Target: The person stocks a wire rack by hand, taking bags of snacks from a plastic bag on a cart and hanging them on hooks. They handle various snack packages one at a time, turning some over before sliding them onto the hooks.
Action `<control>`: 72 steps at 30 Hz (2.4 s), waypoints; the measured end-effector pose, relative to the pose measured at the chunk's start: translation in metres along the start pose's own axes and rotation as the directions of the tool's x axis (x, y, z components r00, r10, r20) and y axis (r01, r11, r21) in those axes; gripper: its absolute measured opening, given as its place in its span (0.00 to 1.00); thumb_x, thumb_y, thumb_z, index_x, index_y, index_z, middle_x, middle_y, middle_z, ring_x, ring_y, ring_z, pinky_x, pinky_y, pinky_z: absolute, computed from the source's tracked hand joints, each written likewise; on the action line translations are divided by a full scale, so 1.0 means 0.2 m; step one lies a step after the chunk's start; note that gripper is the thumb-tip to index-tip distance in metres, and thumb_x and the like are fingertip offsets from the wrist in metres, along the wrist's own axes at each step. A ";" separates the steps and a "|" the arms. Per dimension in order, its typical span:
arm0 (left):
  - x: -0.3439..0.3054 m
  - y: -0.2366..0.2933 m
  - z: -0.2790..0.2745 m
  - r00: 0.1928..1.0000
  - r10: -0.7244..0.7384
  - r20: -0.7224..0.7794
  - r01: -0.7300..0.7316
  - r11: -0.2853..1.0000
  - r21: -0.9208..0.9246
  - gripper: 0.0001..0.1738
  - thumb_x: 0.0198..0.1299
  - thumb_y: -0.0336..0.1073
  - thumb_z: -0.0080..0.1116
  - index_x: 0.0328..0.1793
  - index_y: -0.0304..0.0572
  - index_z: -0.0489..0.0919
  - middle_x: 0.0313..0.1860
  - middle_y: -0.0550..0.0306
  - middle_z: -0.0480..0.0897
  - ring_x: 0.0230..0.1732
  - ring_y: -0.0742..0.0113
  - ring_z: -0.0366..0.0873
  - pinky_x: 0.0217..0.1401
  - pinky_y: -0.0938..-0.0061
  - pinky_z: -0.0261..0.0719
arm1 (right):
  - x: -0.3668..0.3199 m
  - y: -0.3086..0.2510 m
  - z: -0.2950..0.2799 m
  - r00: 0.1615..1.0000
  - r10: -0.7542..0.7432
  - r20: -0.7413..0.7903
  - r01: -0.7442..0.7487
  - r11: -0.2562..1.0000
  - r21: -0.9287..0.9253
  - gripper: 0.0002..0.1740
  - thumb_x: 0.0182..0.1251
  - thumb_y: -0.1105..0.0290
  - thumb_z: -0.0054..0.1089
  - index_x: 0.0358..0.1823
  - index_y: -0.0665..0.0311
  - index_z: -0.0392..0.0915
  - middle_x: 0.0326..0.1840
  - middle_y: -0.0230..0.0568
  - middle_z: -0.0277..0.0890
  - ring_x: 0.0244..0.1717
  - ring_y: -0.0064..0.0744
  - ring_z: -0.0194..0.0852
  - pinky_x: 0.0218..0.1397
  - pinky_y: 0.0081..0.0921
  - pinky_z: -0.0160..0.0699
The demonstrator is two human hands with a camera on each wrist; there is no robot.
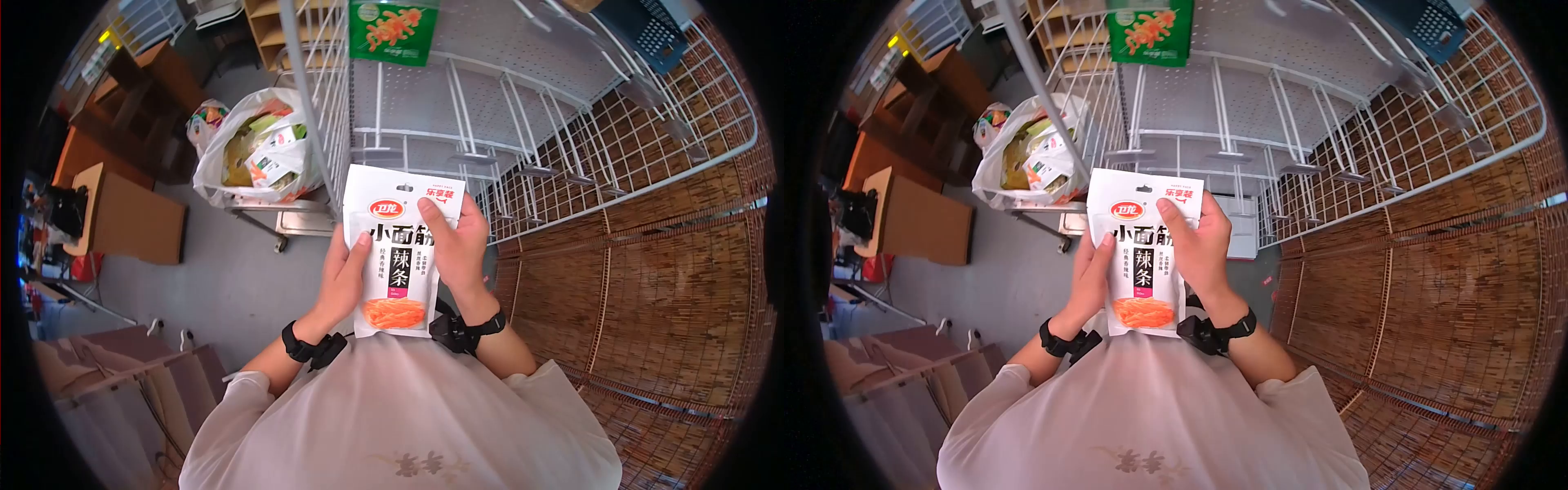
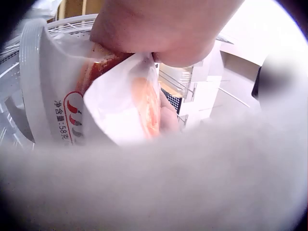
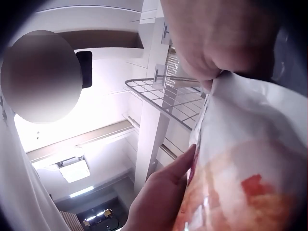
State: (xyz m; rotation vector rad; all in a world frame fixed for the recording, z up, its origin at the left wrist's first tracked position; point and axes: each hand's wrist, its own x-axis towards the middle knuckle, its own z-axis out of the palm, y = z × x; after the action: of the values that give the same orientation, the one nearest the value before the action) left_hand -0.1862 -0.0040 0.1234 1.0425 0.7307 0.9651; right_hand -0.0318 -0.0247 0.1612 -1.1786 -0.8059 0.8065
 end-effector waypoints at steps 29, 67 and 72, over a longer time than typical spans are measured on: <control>0.60 0.32 0.68 0.879 0.463 0.118 -0.477 0.841 0.254 0.18 0.72 0.39 0.40 0.56 0.30 0.68 0.39 0.47 0.81 0.38 0.71 0.77 0.42 0.76 0.73 | 0.59 -0.47 -0.45 0.951 -0.275 0.142 0.270 0.961 0.054 0.11 0.64 0.73 0.61 0.45 0.70 0.74 0.40 0.38 0.80 0.39 0.19 0.76 0.43 0.18 0.74; 0.24 0.32 0.13 0.953 0.286 -0.100 -0.244 0.921 0.304 0.09 0.63 0.32 0.54 0.45 0.35 0.74 0.40 0.59 0.78 0.46 0.73 0.75 0.52 0.75 0.71 | 1.89 -0.42 -0.23 0.738 -0.638 0.220 0.600 0.471 -0.647 0.16 0.64 0.66 0.59 0.46 0.71 0.76 0.42 0.49 0.80 0.44 0.38 0.79 0.47 0.32 0.75; 0.18 0.13 -0.43 0.912 0.194 -0.362 -0.125 0.971 0.204 0.09 0.66 0.35 0.51 0.42 0.35 0.75 0.38 0.59 0.80 0.40 0.74 0.77 0.47 0.77 0.74 | 2.06 -0.29 -0.26 0.571 -0.805 0.163 0.744 0.424 -0.516 0.17 0.63 0.65 0.60 0.47 0.71 0.76 0.44 0.51 0.80 0.45 0.37 0.78 0.48 0.33 0.75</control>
State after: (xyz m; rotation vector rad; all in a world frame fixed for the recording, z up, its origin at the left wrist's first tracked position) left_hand -0.2535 0.0665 0.1163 1.0943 1.0799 1.2841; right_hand 0.2201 0.2984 0.2547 -1.1189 -1.3979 -0.3204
